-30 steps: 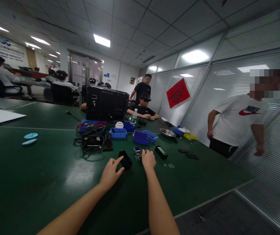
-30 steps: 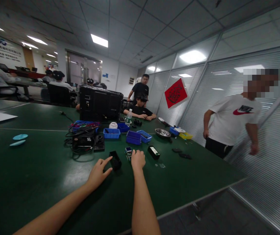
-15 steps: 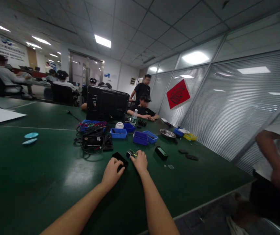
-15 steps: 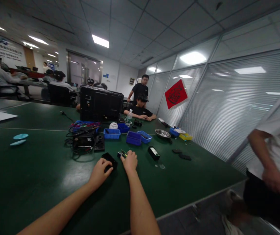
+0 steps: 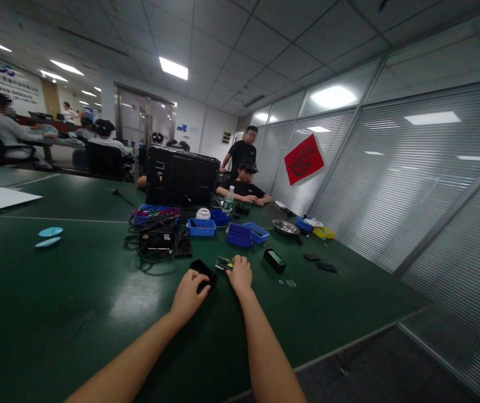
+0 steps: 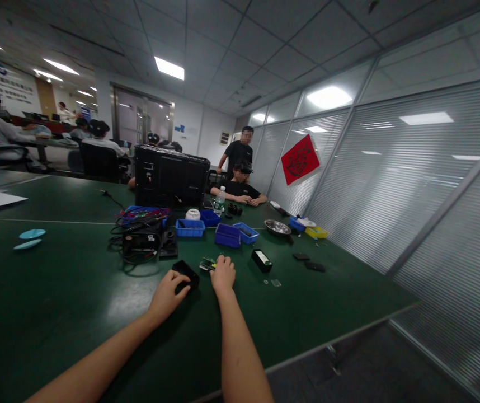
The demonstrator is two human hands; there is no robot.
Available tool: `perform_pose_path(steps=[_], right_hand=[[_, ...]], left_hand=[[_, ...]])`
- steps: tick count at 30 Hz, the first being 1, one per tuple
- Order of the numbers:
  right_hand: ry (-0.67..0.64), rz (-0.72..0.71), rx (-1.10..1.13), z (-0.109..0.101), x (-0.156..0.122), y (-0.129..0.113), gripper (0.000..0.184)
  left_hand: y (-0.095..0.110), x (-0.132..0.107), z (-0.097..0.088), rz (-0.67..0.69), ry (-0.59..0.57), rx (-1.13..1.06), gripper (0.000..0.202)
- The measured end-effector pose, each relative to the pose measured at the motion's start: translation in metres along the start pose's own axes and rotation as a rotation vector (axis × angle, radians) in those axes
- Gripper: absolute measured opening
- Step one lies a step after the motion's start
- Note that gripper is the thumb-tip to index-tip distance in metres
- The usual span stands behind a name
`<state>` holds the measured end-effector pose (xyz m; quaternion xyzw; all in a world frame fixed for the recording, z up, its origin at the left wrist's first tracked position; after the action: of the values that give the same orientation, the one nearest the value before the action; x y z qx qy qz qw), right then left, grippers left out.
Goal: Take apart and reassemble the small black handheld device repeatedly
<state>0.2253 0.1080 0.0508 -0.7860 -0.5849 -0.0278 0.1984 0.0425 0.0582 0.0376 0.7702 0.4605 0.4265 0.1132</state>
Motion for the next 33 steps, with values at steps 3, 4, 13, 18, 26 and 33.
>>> perform_pose_path(steps=[3,4,13,18,26,33], right_hand=[[-0.025,-0.014,0.079,-0.002,0.003,0.004,0.040],[-0.050,-0.009,0.129,-0.002,0.005,0.006,0.040],[-0.223,-0.054,0.259,0.009,0.011,0.013,0.049],[-0.250,-0.053,0.264,0.013,0.011,0.012,0.044],[-0.209,-0.023,0.235,0.005,0.004,0.005,0.036],[-0.254,-0.106,0.232,0.006,-0.003,-0.005,0.034]], left_hand=[[-0.001,0.000,0.001,-0.016,-0.018,-0.014,0.019],[-0.002,0.000,0.001,-0.018,-0.022,-0.021,0.020],[-0.009,0.000,0.001,-0.047,0.008,-0.049,0.028],[-0.009,0.000,0.003,-0.062,-0.016,-0.061,0.031],[-0.006,-0.001,0.016,-0.009,-0.147,-0.044,0.054],[-0.007,0.003,0.015,-0.058,-0.081,0.100,0.052]])
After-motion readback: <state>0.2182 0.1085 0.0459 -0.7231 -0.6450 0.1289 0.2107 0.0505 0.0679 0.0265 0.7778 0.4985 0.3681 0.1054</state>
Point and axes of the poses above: each hand's wrist, its own x-axis towards the middle knuckle, its own z-axis out of the palm, y = z × x, the point moved 8 cm from there along x, towards the middle knuckle, and after that the axes turned 6 degrees about z, right-handed, at the moved point
